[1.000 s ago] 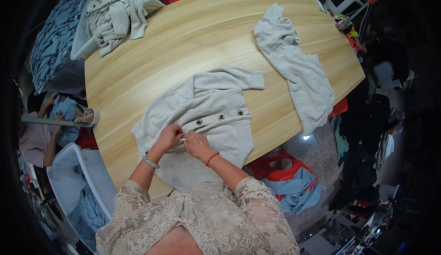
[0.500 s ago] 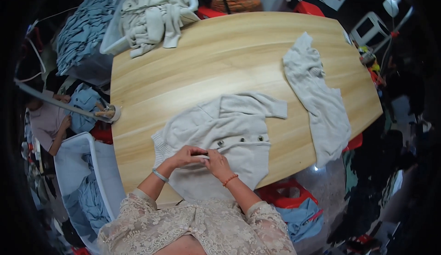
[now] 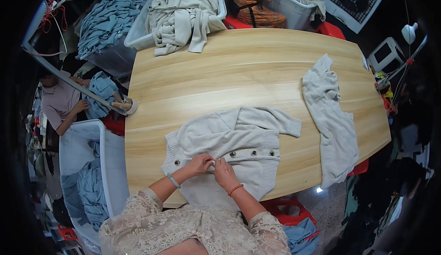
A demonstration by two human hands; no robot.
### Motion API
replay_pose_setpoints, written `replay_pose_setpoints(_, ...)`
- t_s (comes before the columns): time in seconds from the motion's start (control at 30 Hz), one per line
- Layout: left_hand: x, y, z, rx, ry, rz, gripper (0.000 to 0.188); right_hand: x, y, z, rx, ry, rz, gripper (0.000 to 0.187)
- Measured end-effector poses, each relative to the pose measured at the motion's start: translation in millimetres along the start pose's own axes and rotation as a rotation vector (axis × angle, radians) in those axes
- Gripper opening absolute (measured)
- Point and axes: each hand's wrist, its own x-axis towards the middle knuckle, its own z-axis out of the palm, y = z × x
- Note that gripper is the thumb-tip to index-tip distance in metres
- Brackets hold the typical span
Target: The recorder is buttoning up cardigans and sweaters on a wooden table within a textile factory.
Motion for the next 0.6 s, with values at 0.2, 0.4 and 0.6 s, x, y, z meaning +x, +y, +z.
replay_pose_setpoints(0.2, 5, -1, 5, 0.105, 0.009, -0.015, 0.015, 3, 0, 0, -0.007, 0.050, -0.015, 0.034)
replay_pose_setpoints(0.4, 1, 0, 9, 0.092, 0.087, 0.089, 0.016, 6, 8, -9, 0.063, 0.059, -0.118, 0.027)
replay_pose_setpoints(0.6, -5, 3, 7, 0.014, 0.102, 0.036, 0.013, 7, 13, -18, 0.169, 0.031, -0.230, 0.010)
